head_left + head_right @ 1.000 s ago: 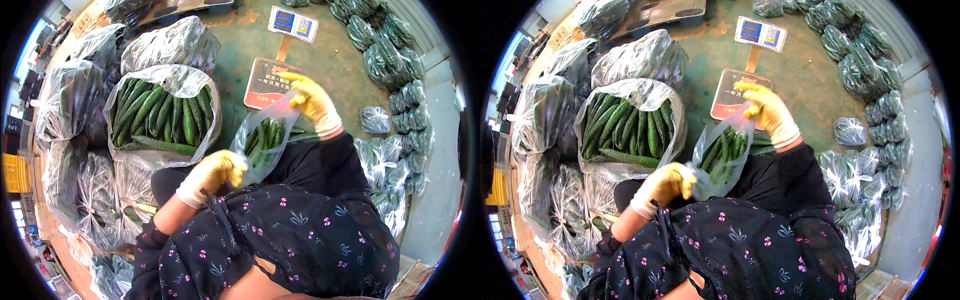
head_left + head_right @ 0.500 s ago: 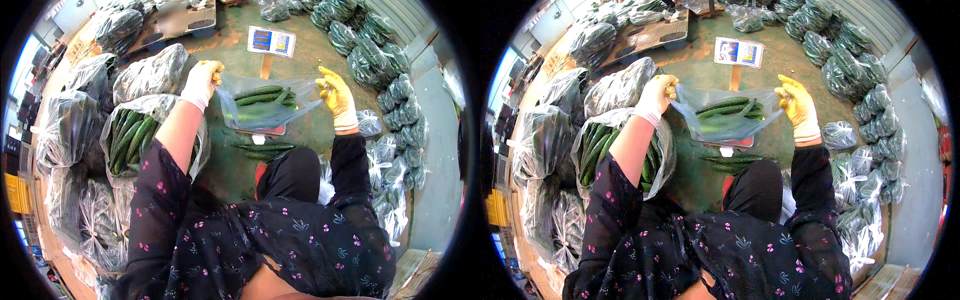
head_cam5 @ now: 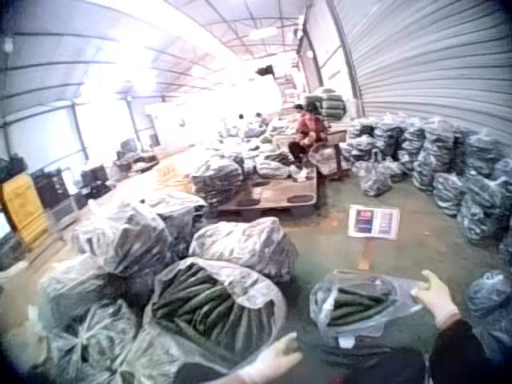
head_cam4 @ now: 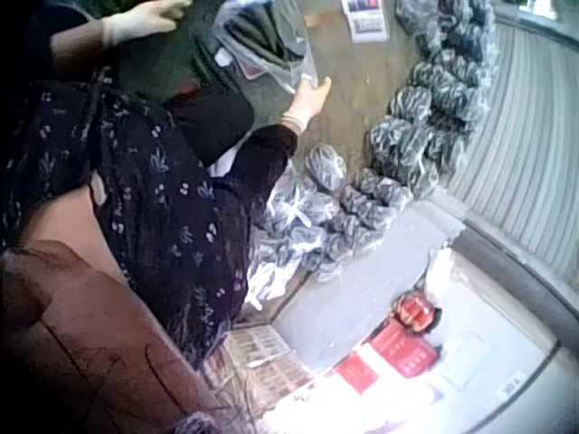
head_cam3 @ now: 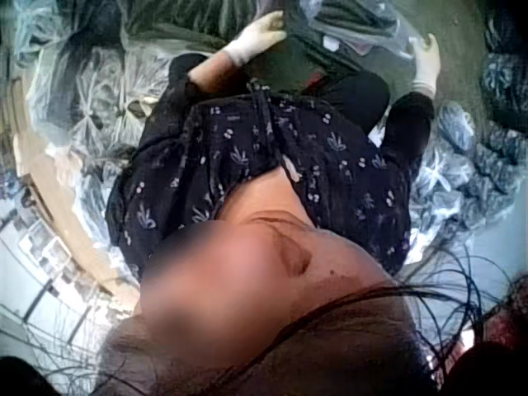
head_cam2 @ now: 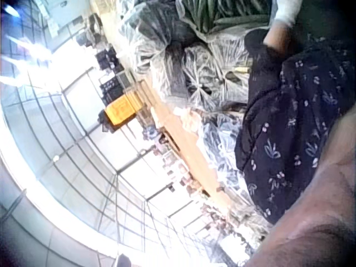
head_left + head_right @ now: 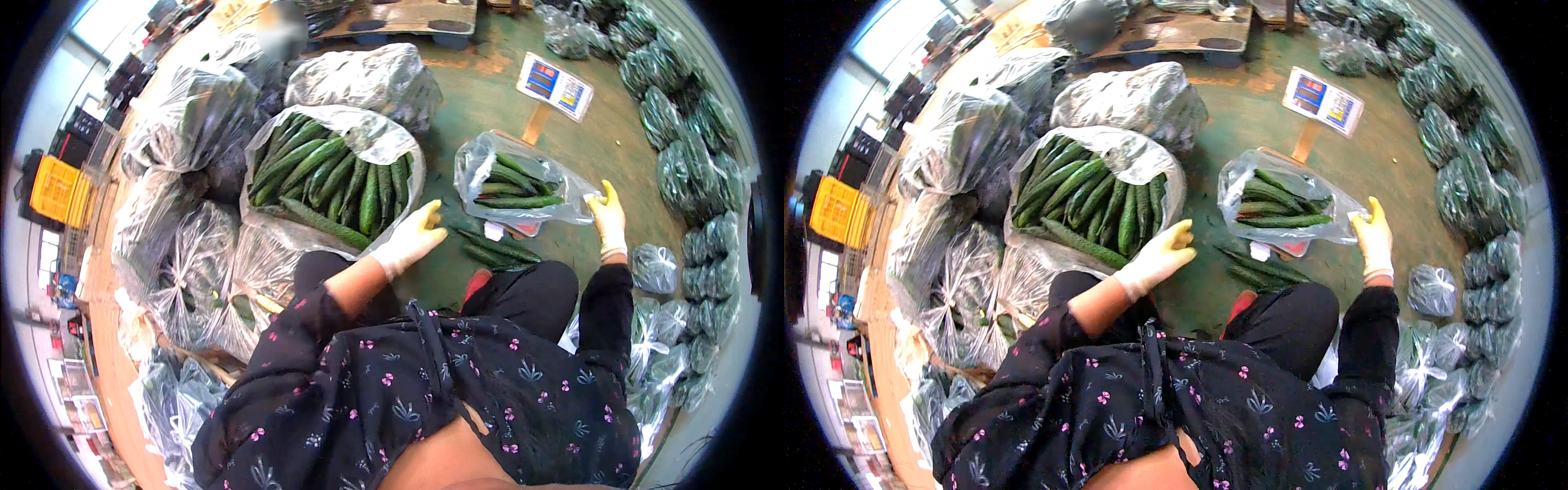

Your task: The person sorts and bags cucumbers by taking them from a large sack, placing them into a small plastic bag, weighing the bag on a digital scale, and tying it closed.

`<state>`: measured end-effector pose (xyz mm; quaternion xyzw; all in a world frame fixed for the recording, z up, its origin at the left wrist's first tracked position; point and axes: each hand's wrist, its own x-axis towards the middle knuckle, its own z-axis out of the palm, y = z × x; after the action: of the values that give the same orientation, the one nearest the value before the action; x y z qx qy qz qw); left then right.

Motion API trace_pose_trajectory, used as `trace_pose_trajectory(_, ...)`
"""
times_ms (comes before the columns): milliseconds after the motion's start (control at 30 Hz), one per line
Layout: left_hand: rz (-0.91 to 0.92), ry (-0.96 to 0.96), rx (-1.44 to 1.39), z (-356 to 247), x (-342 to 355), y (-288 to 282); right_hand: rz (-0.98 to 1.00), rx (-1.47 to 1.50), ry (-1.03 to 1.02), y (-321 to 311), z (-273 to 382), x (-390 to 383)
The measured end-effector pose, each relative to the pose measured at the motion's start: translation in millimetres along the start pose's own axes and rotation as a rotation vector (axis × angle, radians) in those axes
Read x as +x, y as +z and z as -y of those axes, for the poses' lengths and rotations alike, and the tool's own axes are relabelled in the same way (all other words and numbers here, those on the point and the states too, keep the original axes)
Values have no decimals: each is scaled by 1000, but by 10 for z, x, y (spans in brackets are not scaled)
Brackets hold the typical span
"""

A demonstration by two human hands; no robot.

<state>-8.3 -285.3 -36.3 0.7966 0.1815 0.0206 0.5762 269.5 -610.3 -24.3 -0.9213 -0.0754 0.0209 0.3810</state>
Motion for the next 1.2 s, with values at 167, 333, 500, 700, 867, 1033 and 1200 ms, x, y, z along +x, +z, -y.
trace_pose_trajectory(167, -216, -84, -122, -51, -791, -1091, 16, -103, -361, -39, 1099, -534)
trace_pose_trajectory(333, -554, -37, -26, 656, -872, -2205, 654, 365, -638, 609, 2374, -1264)
trace_pose_trajectory(500, -574, -165, 284, 1020, -725, -2347, 1019, 384, -557, 1967, 2548, -1395)
trace_pose_trajectory(700, -709, -335, 240, 1150, -799, -2512, 1006, -1, -663, 2981, 2605, -1342)
trace_pose_trajectory(867, -794, -303, -384, 984, -1044, -2496, 1023, -280, -909, 3309, 2984, -1845)
trace_pose_trajectory(1033, -774, -192, -523, 918, -1233, -2293, 929, -426, -978, 3489, 3084, -2023)
trace_pose_trajectory(1200, -778, -159, -585, 939, -1410, -2298, 1404, 372, -390, 3289, 3065, -1565)
